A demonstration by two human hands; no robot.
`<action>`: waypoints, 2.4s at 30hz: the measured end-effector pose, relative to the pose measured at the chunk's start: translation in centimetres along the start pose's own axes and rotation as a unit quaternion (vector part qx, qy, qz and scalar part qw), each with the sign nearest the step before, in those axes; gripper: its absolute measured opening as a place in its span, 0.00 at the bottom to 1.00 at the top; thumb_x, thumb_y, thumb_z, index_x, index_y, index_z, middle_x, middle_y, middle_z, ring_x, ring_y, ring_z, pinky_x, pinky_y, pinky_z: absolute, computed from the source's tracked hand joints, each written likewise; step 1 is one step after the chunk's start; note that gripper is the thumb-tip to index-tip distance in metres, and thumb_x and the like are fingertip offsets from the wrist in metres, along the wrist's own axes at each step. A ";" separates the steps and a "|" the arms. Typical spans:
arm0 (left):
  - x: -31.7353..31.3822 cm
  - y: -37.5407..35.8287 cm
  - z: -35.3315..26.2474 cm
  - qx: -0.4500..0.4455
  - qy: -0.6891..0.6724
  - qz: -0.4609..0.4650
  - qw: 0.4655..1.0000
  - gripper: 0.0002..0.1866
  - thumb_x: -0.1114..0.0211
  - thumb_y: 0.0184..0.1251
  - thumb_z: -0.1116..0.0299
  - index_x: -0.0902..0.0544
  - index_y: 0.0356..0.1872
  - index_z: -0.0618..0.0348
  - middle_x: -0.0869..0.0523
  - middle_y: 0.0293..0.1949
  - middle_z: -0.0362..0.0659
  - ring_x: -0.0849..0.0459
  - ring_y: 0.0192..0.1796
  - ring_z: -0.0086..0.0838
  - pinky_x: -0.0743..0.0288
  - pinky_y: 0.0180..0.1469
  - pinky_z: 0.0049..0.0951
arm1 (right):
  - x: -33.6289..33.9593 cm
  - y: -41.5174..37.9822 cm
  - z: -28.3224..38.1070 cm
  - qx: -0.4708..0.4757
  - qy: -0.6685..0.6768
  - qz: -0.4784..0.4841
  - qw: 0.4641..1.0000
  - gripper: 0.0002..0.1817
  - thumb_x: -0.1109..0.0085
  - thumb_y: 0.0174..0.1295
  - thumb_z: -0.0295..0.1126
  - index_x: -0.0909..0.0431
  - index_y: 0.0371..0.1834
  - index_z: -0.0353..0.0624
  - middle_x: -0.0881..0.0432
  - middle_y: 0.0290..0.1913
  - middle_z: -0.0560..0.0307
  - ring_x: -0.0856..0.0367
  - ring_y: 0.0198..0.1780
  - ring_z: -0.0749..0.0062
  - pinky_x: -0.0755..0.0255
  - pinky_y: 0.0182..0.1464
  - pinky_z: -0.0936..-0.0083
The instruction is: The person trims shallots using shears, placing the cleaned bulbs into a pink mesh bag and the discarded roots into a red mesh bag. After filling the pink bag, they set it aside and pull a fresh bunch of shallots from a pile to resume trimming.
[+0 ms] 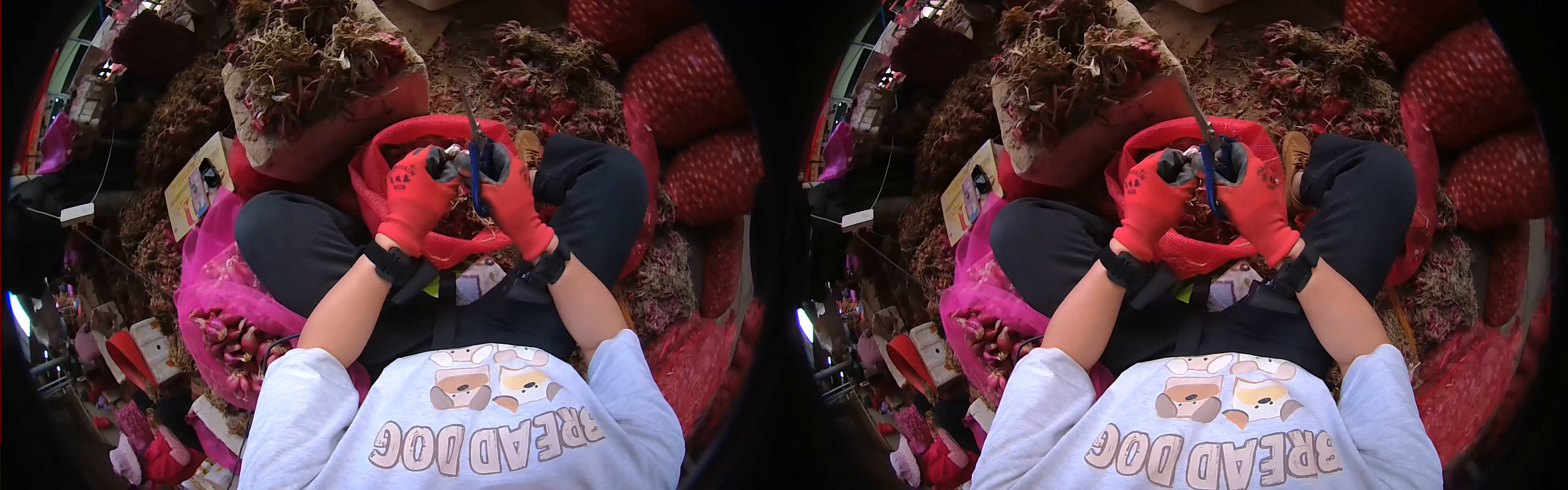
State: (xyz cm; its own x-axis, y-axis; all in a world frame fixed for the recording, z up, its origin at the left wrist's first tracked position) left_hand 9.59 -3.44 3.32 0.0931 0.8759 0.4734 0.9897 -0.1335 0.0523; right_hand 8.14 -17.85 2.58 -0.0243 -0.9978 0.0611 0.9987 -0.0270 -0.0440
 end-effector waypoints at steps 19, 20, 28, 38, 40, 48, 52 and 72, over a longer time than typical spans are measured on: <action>-0.6 -0.2 -1.2 -0.046 -0.218 -0.035 0.974 0.12 0.32 0.54 0.73 0.22 0.40 0.60 0.20 0.37 0.42 0.17 0.37 0.30 0.23 0.41 0.29 | 0.4 0.2 -0.1 -0.129 0.294 0.070 0.944 0.14 0.40 0.61 0.29 0.24 0.48 0.36 0.17 0.42 0.55 0.16 0.38 0.73 0.18 0.42 0.75; -0.2 -0.4 -1.5 -0.061 -0.139 -0.041 0.988 0.12 0.33 0.52 0.74 0.22 0.39 0.59 0.19 0.37 0.44 0.17 0.38 0.34 0.24 0.41 0.31 | 0.3 0.1 0.2 -0.131 0.267 0.069 0.952 0.14 0.39 0.60 0.29 0.23 0.48 0.36 0.17 0.41 0.55 0.16 0.38 0.73 0.19 0.41 0.75; -4.2 -2.4 -1.7 -0.074 -0.085 0.162 0.980 0.12 0.33 0.48 0.82 0.20 0.36 0.59 0.19 0.29 0.41 0.17 0.35 0.35 0.24 0.41 0.28 | 1.4 1.0 0.3 -0.109 0.310 0.051 0.943 0.15 0.40 0.62 0.33 0.24 0.48 0.37 0.18 0.40 0.57 0.16 0.36 0.73 0.20 0.39 0.77; -0.1 0.2 0.2 0.002 -0.163 0.020 0.986 0.28 0.29 0.50 0.75 0.25 0.56 0.57 0.25 0.50 0.48 0.21 0.47 0.32 0.26 0.48 0.28 | 1.2 0.9 0.3 -0.131 0.336 0.098 0.928 0.14 0.44 0.65 0.35 0.26 0.48 0.37 0.20 0.39 0.56 0.18 0.36 0.73 0.18 0.37 0.74; -0.4 0.1 -0.3 -0.028 -0.189 0.015 0.981 0.24 0.31 0.53 0.76 0.24 0.55 0.58 0.23 0.46 0.46 0.20 0.44 0.29 0.25 0.46 0.26 | 0.9 0.6 -0.1 -0.151 0.346 0.090 0.921 0.14 0.43 0.64 0.35 0.25 0.48 0.37 0.20 0.39 0.56 0.18 0.36 0.73 0.18 0.36 0.75; -2.7 -0.1 1.5 0.117 -0.509 0.210 0.827 0.13 0.50 0.69 0.75 0.25 0.52 0.60 0.23 0.43 0.36 0.22 0.45 0.20 0.26 0.49 0.22 | -0.3 0.5 -1.5 -0.180 0.270 0.126 0.937 0.13 0.44 0.64 0.34 0.25 0.47 0.38 0.19 0.38 0.57 0.17 0.33 0.71 0.21 0.36 0.76; -2.1 0.4 1.9 0.043 -0.356 0.190 0.914 0.12 0.47 0.73 0.66 0.26 0.51 0.60 0.23 0.42 0.37 0.23 0.48 0.23 0.27 0.51 0.24 | -1.2 0.0 -2.2 -0.220 0.295 0.181 0.912 0.13 0.42 0.63 0.33 0.24 0.47 0.39 0.18 0.34 0.57 0.18 0.27 0.74 0.22 0.31 0.78; 0.5 -0.4 -1.6 -0.170 -0.194 0.102 0.961 0.18 0.41 0.66 0.75 0.30 0.57 0.61 0.22 0.41 0.41 0.23 0.36 0.23 0.27 0.40 0.21 | 0.7 0.7 1.8 -0.057 0.080 0.087 0.991 0.13 0.38 0.60 0.36 0.22 0.44 0.40 0.18 0.35 0.59 0.20 0.32 0.76 0.26 0.34 0.78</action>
State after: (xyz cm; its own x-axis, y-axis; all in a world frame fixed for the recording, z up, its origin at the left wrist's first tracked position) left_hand 9.04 -3.70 4.92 0.3811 0.9132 0.1444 0.8593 -0.4074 0.3092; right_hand 8.90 -18.42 4.37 0.1320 -0.9844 -0.1162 0.9768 0.1492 -0.1536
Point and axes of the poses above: each hand's wrist, its own y-axis towards the middle knuckle, its own x-axis out of the back of the hand, z = x × y, the point moved 9 cm from there along y, towards the middle knuckle
